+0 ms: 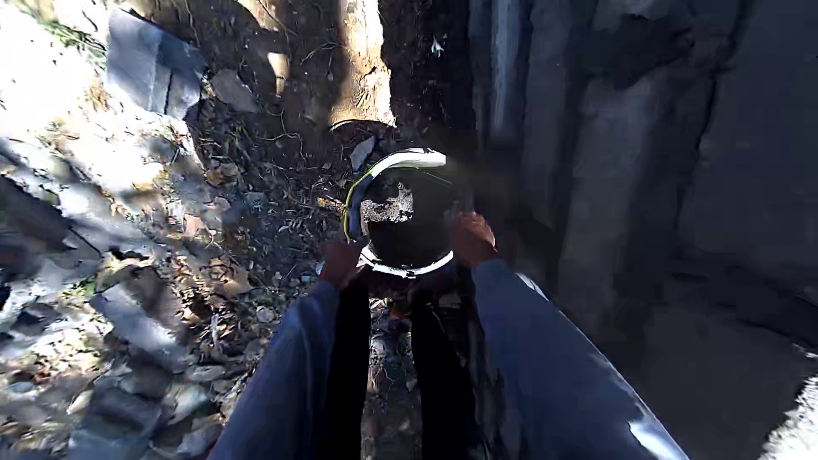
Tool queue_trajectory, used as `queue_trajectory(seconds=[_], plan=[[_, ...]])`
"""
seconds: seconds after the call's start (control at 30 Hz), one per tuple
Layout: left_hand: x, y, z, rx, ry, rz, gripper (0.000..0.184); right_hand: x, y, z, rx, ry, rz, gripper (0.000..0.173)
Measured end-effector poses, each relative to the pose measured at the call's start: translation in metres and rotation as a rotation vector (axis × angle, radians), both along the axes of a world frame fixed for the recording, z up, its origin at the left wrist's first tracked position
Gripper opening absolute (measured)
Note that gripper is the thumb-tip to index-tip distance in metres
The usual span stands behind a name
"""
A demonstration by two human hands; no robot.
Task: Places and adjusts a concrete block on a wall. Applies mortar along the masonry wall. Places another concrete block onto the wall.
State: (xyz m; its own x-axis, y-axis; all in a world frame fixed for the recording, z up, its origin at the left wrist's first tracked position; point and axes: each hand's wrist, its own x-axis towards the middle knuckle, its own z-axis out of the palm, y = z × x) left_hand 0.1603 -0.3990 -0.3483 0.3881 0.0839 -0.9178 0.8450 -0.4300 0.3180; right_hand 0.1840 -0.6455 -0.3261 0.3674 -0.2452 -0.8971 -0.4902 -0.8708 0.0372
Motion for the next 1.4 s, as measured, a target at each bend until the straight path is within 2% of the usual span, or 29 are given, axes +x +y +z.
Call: queue_trajectory(seconds=[0.1, 0.17, 0.23, 0.33, 0.4, 0.47, 0.57, 0.67, 0.73, 0.83, 0.87, 0.93, 1.0, 1.1, 1.17, 1.27, 1.4], plan=[[-0.001, -0.006, -0.017, -0.003, -0.026, -0.061, 0.041, -0.015, 0.035, -0.066, 0.051, 0.029, 0.001, 0.042], [0.000, 0.001, -0.025, -0.048, -0.058, -0.072, 0.036, -0.044, 0.052, -0.082, 0.160, 0.027, 0.020, 0.037], [-0.010, 0.011, -0.026, -0.072, -0.099, -0.090, 0.037, -0.054, 0.049, -0.064, 0.201, 0.064, 0.100, 0.036], [-0.020, 0.017, -0.021, -0.061, -0.224, -0.233, 0.055, -0.028, 0.031, -0.022, 0.120, -0.023, 0.207, 0.037], [-0.037, 0.008, -0.022, -0.084, -0.359, -0.329, 0.054, -0.002, 0.031, -0.020, 0.011, -0.057, 0.209, 0.036], [-0.039, -0.003, -0.020, -0.090, -0.426, -0.422, 0.063, 0.014, 0.045, -0.038, 0.003, -0.074, 0.197, 0.028], [-0.019, -0.007, -0.021, -0.126, -0.244, -0.466, 0.064, -0.014, 0.063, -0.052, 0.110, -0.029, 0.216, 0.027], [-0.015, -0.006, -0.023, -0.162, -0.228, -0.418, 0.065, -0.059, 0.057, -0.035, 0.192, 0.114, 0.230, 0.023], [-0.017, -0.006, -0.021, -0.175, -0.228, -0.416, 0.059, -0.058, 0.040, -0.026, 0.159, 0.164, 0.232, 0.030], [-0.028, -0.011, -0.015, -0.202, -0.210, -0.396, 0.059, -0.065, 0.006, -0.018, 0.042, 0.008, 0.042, 0.044], [-0.034, -0.013, -0.014, -0.210, -0.220, -0.377, 0.064, -0.072, 0.000, -0.026, 0.002, -0.035, -0.022, 0.043], [-0.046, -0.017, -0.016, -0.245, -0.227, -0.352, 0.076, -0.094, 0.015, -0.047, 0.060, -0.012, -0.147, 0.039], [-0.053, -0.017, -0.018, -0.239, -0.224, -0.348, 0.075, -0.112, 0.036, -0.069, 0.162, 0.091, -0.118, 0.039], [-0.059, -0.007, -0.014, -0.217, -0.212, -0.378, 0.063, -0.120, 0.022, -0.061, 0.258, 0.129, -0.065, 0.048], [-0.060, -0.008, -0.018, -0.276, -0.261, -0.408, 0.069, -0.122, -0.003, -0.061, 0.204, 0.069, -0.134, 0.050], [-0.071, -0.013, -0.023, -0.364, -0.309, -0.404, 0.073, -0.126, -0.006, -0.073, 0.085, 0.032, -0.196, 0.052], [-0.063, -0.014, -0.023, -0.350, -0.269, -0.337, 0.066, -0.132, 0.029, -0.112, 0.339, 0.040, -0.370, 0.049]])
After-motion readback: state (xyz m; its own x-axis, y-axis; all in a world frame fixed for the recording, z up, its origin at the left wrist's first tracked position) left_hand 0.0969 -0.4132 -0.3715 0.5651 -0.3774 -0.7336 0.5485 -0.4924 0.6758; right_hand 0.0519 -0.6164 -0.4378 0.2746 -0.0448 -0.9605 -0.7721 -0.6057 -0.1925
